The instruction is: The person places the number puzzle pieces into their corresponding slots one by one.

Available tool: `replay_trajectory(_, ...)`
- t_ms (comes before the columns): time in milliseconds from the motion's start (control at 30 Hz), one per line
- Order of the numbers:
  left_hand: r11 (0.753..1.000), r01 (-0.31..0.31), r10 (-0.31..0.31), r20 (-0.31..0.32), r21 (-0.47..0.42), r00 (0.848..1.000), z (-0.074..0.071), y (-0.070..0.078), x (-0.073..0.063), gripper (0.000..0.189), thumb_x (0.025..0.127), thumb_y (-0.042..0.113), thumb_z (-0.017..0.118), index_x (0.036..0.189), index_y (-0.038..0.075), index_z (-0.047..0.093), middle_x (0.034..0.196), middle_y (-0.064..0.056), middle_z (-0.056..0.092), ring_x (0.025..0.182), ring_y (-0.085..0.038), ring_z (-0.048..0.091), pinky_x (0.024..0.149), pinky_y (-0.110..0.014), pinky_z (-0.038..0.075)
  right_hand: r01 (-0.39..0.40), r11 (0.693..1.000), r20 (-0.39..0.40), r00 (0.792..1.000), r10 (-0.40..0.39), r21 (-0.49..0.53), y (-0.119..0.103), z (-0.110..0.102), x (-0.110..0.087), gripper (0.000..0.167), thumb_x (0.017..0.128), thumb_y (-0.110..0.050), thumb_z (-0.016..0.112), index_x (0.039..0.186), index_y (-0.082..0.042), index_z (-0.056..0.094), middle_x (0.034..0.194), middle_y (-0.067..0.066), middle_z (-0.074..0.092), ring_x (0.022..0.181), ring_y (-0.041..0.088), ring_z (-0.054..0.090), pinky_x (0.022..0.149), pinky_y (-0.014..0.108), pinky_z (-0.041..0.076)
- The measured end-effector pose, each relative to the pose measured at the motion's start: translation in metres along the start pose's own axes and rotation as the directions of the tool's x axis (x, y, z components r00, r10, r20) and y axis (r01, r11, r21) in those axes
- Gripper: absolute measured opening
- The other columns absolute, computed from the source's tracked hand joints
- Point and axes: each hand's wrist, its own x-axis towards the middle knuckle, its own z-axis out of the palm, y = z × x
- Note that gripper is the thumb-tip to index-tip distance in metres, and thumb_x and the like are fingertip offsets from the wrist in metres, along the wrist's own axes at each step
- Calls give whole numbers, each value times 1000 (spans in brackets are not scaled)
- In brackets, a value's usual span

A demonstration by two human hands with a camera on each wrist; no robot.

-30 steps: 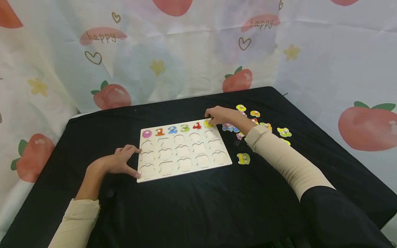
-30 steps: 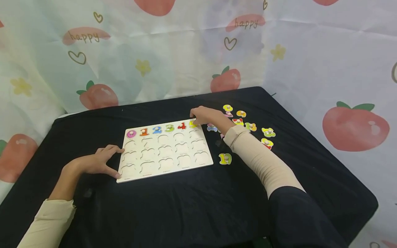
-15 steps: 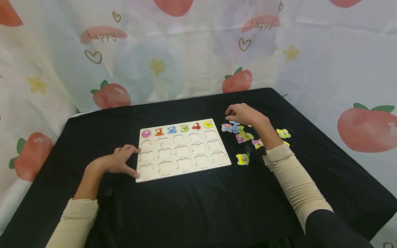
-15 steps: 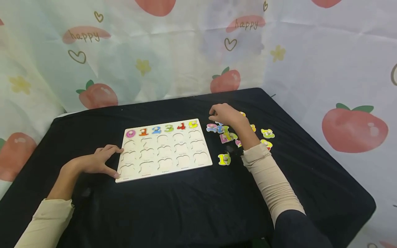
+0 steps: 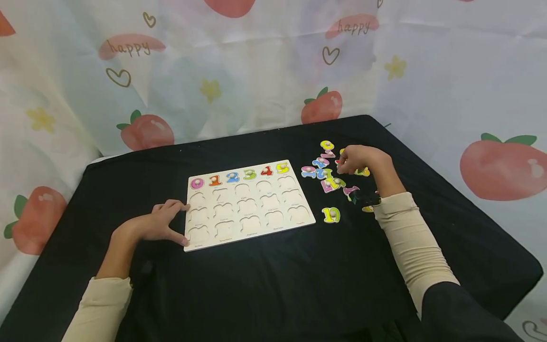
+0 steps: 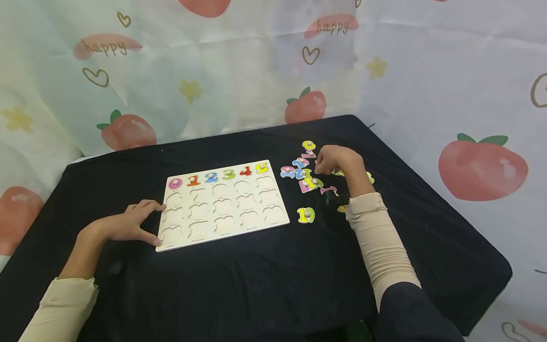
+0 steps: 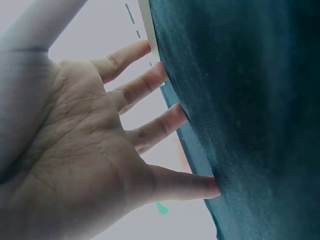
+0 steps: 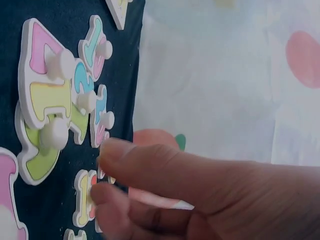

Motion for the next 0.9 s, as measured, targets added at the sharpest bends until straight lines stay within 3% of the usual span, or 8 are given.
replay_trajectory(133, 1000, -2, 2, -1, -1, 1000, 0, -1, 1, 104, 65, 53, 79, 141, 2, 30, 143, -25, 22, 121, -47, 19, 93, -66, 30, -45, 999, 104, 994, 45, -2, -7, 4, 2, 30, 89, -11, 60, 60, -5, 52, 54, -1, 39, 47, 10, 31, 48, 25, 30)
replay_trajectory(400, 1000, 4, -4, 0, -1, 1000, 3, -5, 3, 106, 64, 54, 79, 142, 3, 29, 144, -25, 21, 122, -47, 20, 93, -67, 29, -90, 990, 128, 986, 103, -107, -19, 12, 8, 24, 83, -4, 57, 59, -5, 55, 54, 0, 46, 46, 10, 40, 46, 21, 34)
replay_trajectory(533, 1000, 10, -10, -3, -2, 1000, 2, -4, 2, 105, 65, 53, 79, 142, 2, 30, 143, -26, 22, 122, -47, 20, 92, -67, 29, -76, 984, 91, 992, 91, -162, -21, 10, 8, 27, 80, 1, 52, 55, -9, 48, 51, -2, 39, 43, 9, 33, 43, 21, 29)
replay_trajectory(700, 1000, 7, -7, 0, 3, 1000, 0, -1, 2, 103, 66, 51, 80, 140, 0, 32, 142, -26, 23, 121, -47, 21, 91, -66, 30, -69, 987, -11, 998, 68, -143, -17, 7, 2, 32, 78, 4, 48, 52, -13, 41, 51, -3, 31, 46, 10, 24, 45, 24, 21)
replay_trajectory(900, 1000, 11, -11, 3, 16, 1000, -2, -2, 1, 102, 65, 52, 80, 140, 0, 32, 142, -26, 24, 120, -46, 22, 91, -65, 31, 16, 994, -129, 991, -31, -112, -22, 6, 1, 33, 78, 6, 48, 53, -13, 36, 54, -3, 23, 48, 12, 20, 47, 27, 21)
